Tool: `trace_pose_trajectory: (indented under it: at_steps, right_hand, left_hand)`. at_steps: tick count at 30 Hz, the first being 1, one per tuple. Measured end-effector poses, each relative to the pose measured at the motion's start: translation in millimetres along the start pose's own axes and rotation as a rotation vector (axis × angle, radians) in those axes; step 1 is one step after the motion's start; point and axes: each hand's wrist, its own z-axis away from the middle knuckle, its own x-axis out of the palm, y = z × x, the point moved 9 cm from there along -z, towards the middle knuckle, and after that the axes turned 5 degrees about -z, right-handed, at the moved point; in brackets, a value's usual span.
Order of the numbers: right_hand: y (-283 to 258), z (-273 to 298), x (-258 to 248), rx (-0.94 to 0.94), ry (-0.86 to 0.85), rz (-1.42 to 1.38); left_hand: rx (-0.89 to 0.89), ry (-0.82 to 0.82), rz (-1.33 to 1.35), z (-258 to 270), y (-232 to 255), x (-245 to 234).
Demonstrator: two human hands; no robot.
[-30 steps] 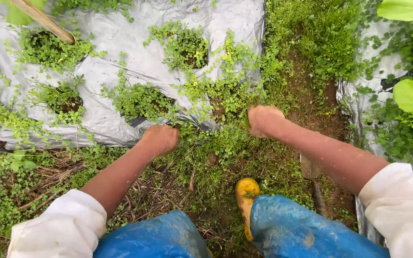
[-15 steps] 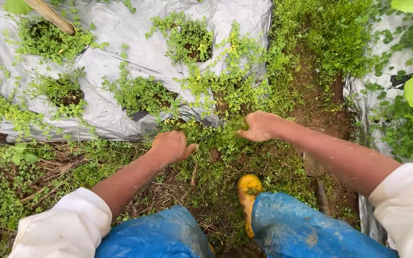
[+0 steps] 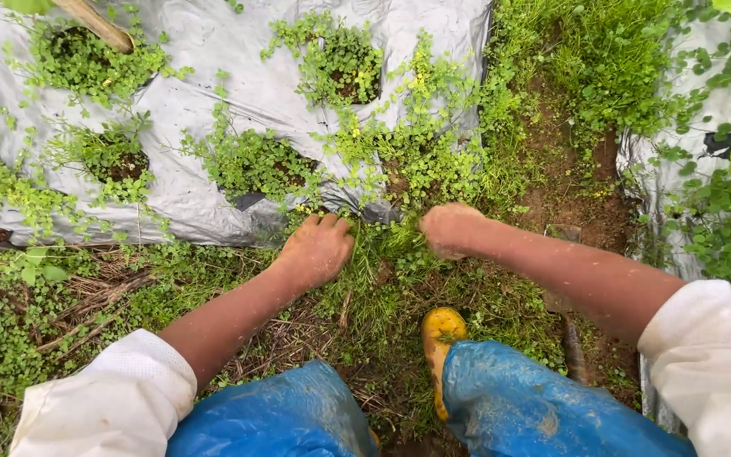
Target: The person uses a hoe to scrape and loosen weeds from the soil between rows of leafy green plants. They then pull the loosened weeds by hand and gather them into a pile on the ground.
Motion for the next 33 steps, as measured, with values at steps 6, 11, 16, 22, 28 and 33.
trace_pose_trajectory:
  at_steps: [6,11,16,22,28,33]
  right_hand:
    - [21,-1,48,-0.045,-0.232,-0.501]
    - [-40,53,-28,-0.022,-0.128,0.017]
    - [-77,89,-92,0.041,0.088,-0.172]
    - [-49,20,-13,-0.095,0.064,0.074]
    - [-44,35,-16,-0.163,0.066,-0.057]
    - [-46,91,-73,0.026,0.015,-0.622]
  left_hand:
    - [0.150,-0.154,-0.196,23,15,-64]
    - [0.173,-0.136,-0.060,3,12,-11]
    - [0.131,-0.147,0.052,-12,6,2]
    - [0.121,-0.165,0.045,-14,10,-4]
    - [0.187,-0.198,0.143,-3,24,-26]
    - [0.132,-0.055,0.181,-1,27,-48]
